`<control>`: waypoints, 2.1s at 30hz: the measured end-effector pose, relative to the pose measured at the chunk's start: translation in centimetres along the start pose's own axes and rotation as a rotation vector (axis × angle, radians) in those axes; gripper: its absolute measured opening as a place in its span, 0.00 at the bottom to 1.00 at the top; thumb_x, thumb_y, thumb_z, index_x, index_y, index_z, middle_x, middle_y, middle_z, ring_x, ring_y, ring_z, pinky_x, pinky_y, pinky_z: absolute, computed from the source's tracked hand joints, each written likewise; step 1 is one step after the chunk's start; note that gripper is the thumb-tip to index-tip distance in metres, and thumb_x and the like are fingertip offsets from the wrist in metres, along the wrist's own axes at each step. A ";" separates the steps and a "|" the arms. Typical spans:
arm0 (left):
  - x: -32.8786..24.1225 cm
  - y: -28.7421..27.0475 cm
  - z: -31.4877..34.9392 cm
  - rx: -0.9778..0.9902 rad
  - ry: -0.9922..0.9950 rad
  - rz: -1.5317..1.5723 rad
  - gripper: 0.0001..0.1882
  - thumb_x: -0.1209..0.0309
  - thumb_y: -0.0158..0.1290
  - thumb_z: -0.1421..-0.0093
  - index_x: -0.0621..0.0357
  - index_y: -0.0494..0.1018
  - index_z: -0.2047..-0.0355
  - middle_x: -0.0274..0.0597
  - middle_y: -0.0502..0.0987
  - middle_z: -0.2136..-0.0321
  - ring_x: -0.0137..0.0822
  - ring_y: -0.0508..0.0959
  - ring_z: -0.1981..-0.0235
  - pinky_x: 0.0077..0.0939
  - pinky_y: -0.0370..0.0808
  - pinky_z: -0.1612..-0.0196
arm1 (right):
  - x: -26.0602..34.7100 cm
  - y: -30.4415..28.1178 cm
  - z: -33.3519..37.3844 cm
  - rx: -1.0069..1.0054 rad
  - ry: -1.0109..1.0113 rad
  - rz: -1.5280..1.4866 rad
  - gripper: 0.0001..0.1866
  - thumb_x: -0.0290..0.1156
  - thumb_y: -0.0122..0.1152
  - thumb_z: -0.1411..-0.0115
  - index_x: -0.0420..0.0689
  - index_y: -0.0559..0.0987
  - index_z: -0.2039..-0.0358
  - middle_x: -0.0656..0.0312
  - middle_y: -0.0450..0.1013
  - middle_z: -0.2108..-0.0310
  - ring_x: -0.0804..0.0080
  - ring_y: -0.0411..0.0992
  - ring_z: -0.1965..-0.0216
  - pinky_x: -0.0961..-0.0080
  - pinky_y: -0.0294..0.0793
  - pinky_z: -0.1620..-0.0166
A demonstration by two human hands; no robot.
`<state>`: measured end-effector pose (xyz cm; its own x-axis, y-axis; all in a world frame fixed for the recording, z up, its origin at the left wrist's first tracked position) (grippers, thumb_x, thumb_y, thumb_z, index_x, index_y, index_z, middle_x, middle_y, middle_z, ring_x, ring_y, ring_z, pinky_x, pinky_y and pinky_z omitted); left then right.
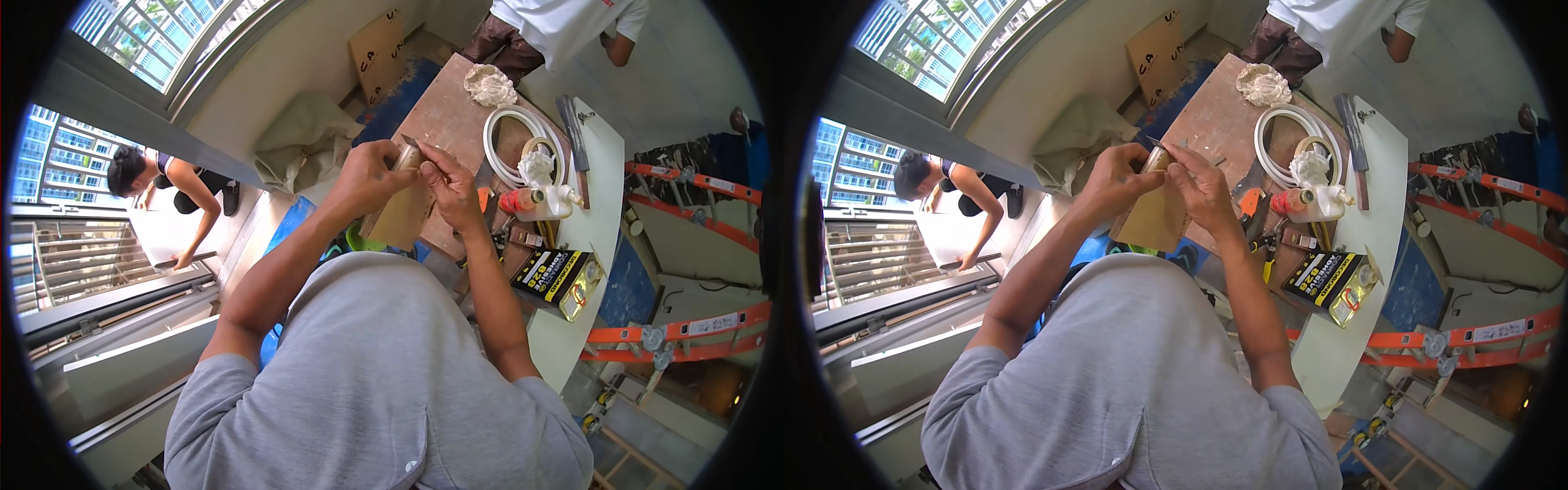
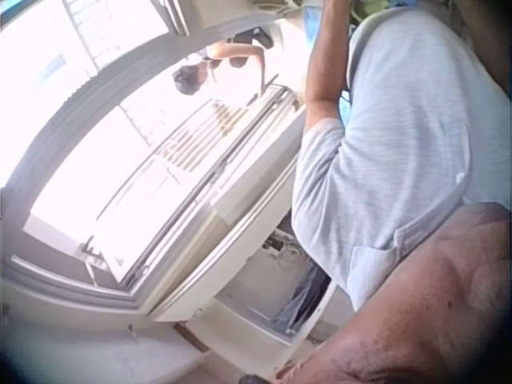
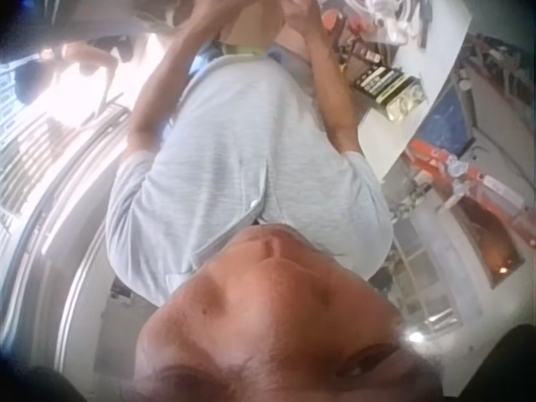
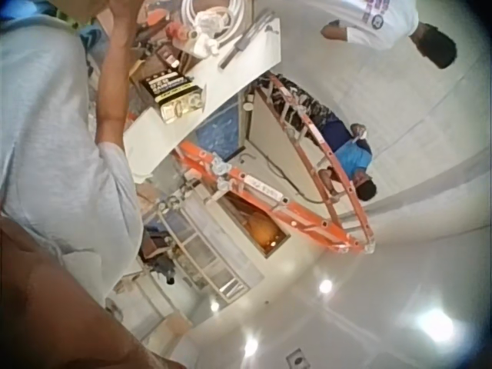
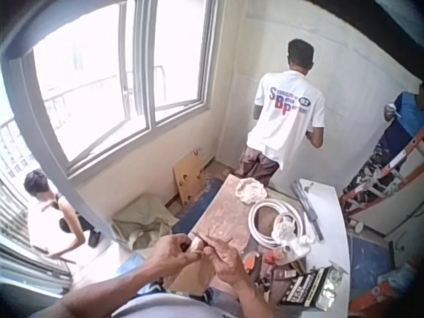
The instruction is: The person trims a laminate sheet using a utility knife and cleans the edges with a file.
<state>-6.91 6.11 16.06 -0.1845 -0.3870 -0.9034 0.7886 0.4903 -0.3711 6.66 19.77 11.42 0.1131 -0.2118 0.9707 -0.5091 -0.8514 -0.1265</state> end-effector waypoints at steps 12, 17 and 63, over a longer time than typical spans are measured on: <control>2.6 2.9 0.4 0.061 0.012 0.001 0.16 0.66 0.68 0.46 0.69 0.82 0.64 0.40 0.80 0.77 0.29 0.75 0.76 0.33 0.73 0.70 | -0.6 -0.8 1.1 0.075 0.050 0.007 0.14 0.23 0.62 0.31 0.38 0.82 0.46 0.57 0.83 0.52 0.73 0.79 0.51 0.74 0.77 0.46; 2.7 2.8 -0.7 0.136 0.114 0.115 0.18 0.66 0.69 0.45 0.69 0.82 0.61 0.45 0.82 0.70 0.31 0.80 0.69 0.32 0.77 0.63 | -0.2 -3.5 0.4 0.193 0.114 0.096 0.19 0.28 0.66 0.32 0.38 0.80 0.43 0.55 0.83 0.53 0.71 0.80 0.53 0.72 0.78 0.48; 15.9 4.9 -5.9 0.426 -0.285 0.799 0.09 0.65 0.58 0.28 0.57 0.79 0.57 0.35 0.81 0.70 0.29 0.82 0.71 0.24 0.79 0.66 | -5.8 4.7 7.1 -0.051 0.254 1.098 0.16 0.31 0.63 0.38 0.44 0.80 0.50 0.55 0.79 0.61 0.49 0.81 0.62 0.54 0.79 0.59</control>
<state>-9.40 6.95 -1.43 0.6077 -0.2640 -0.7490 0.7779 0.3876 0.4946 9.66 13.54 3.77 -0.5911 -0.7250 0.3535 -0.2614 -0.2424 -0.9343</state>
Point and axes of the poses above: each hand's wrist, its own z-axis away from the middle knuckle, its own y-axis out of the palm, x = y × z, the point moved 2 cm from there along -z, towards the middle knuckle
